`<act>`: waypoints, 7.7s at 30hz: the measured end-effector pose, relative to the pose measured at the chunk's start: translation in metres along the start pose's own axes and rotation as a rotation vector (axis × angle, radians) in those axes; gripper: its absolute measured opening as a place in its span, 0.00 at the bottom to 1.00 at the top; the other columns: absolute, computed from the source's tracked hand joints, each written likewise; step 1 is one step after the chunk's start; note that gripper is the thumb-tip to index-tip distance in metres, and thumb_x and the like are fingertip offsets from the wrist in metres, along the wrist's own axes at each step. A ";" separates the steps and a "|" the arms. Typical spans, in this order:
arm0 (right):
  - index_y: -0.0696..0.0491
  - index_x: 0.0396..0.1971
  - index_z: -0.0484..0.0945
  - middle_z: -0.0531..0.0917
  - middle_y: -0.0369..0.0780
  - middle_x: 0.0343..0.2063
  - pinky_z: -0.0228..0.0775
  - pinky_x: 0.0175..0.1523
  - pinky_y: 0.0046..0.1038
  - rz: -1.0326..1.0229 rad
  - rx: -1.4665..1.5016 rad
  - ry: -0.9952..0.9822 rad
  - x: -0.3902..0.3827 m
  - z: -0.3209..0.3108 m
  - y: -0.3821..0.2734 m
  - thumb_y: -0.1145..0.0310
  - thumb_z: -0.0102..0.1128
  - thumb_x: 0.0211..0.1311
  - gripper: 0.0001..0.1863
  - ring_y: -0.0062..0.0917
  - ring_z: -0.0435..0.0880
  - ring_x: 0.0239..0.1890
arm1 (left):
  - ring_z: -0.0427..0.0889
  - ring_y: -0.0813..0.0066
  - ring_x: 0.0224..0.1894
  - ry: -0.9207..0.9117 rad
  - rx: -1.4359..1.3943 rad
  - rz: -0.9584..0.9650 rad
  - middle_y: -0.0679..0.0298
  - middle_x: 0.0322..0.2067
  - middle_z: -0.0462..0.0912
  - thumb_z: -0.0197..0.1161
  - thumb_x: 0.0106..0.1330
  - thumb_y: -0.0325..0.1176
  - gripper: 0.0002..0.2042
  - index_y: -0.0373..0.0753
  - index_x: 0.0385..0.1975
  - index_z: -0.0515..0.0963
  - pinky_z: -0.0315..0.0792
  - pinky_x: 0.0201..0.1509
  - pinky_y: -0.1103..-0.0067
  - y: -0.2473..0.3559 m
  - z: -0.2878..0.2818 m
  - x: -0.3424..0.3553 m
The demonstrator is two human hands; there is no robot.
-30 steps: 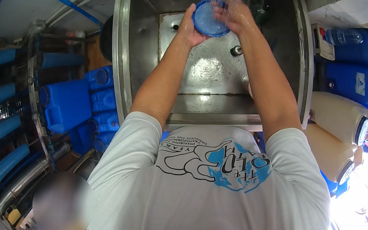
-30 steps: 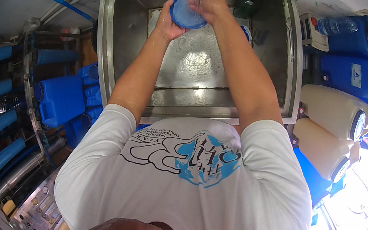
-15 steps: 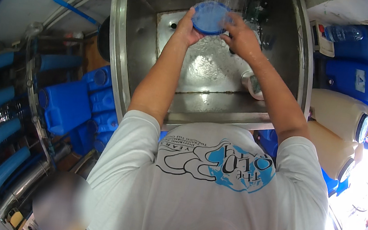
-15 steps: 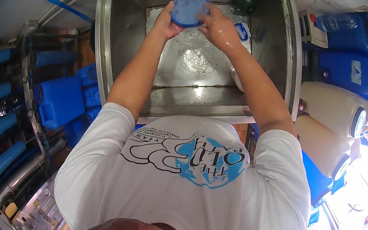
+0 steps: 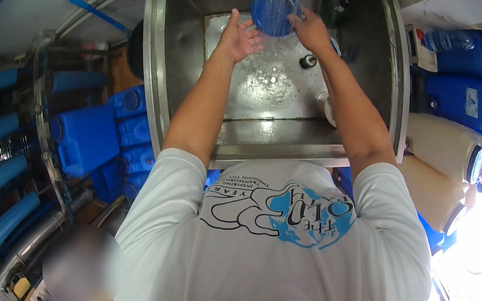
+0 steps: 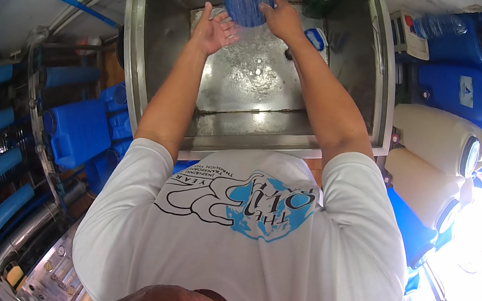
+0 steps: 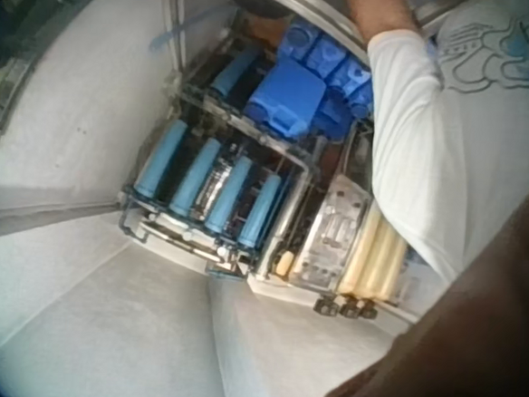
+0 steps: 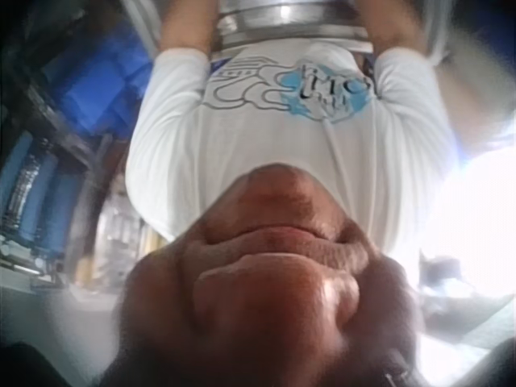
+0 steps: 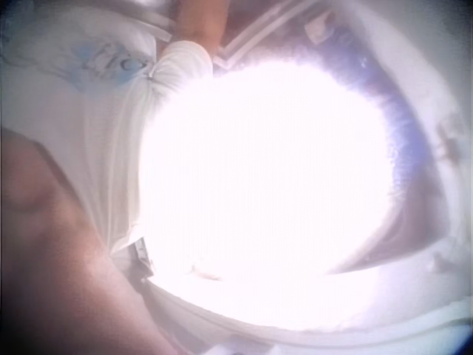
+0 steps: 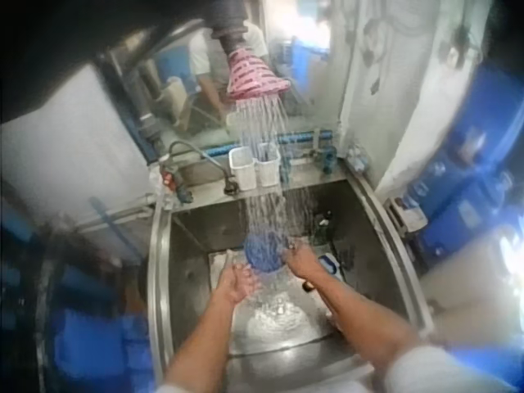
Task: The person rinses a blue plastic lid under running water, then scrubs the inside of a blue plastic jerrycan with a toothbrush and a small amount of yellow liquid soap. The person repeatedly scrubs the jerrycan's interior and cap area while holding it in a stainless steel sink.
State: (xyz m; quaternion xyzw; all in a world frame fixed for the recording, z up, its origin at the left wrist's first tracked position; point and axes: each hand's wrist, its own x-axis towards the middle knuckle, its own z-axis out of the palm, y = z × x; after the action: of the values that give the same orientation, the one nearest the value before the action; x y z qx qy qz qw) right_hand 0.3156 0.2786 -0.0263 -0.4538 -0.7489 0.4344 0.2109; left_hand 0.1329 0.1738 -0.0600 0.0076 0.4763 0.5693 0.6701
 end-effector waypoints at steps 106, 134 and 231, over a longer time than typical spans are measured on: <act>0.53 0.40 0.75 0.83 0.37 0.33 0.72 0.26 0.23 0.515 0.722 0.018 -0.112 -0.083 0.112 0.66 0.56 0.71 0.07 0.19 0.77 0.23 | 0.79 0.54 0.56 0.034 -0.023 0.343 0.53 0.55 0.78 0.50 0.77 0.49 0.23 0.35 0.59 0.70 0.73 0.60 0.54 0.046 0.094 -0.055; 0.56 0.41 0.76 0.82 0.37 0.30 0.74 0.29 0.20 0.473 0.712 0.147 -0.170 -0.112 0.119 0.68 0.55 0.72 0.07 0.16 0.78 0.24 | 0.77 0.50 0.60 0.101 -0.074 0.279 0.51 0.60 0.75 0.44 0.80 0.46 0.23 0.34 0.63 0.67 0.71 0.63 0.48 0.014 0.091 -0.027; 0.50 0.42 0.73 0.78 0.37 0.31 0.76 0.37 0.33 0.477 1.384 -0.198 -0.026 -0.012 -0.020 0.66 0.58 0.71 0.06 0.27 0.79 0.32 | 0.82 0.62 0.52 0.232 -0.023 0.365 0.56 0.53 0.81 0.47 0.79 0.45 0.19 0.37 0.58 0.71 0.76 0.57 0.59 0.023 -0.016 -0.047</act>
State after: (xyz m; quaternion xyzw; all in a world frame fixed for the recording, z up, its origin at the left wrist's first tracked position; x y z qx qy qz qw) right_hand 0.3274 0.2576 -0.0012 -0.3259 -0.2001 0.8805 0.2802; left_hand 0.1099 0.1369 -0.0264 0.0205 0.5344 0.6835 0.4968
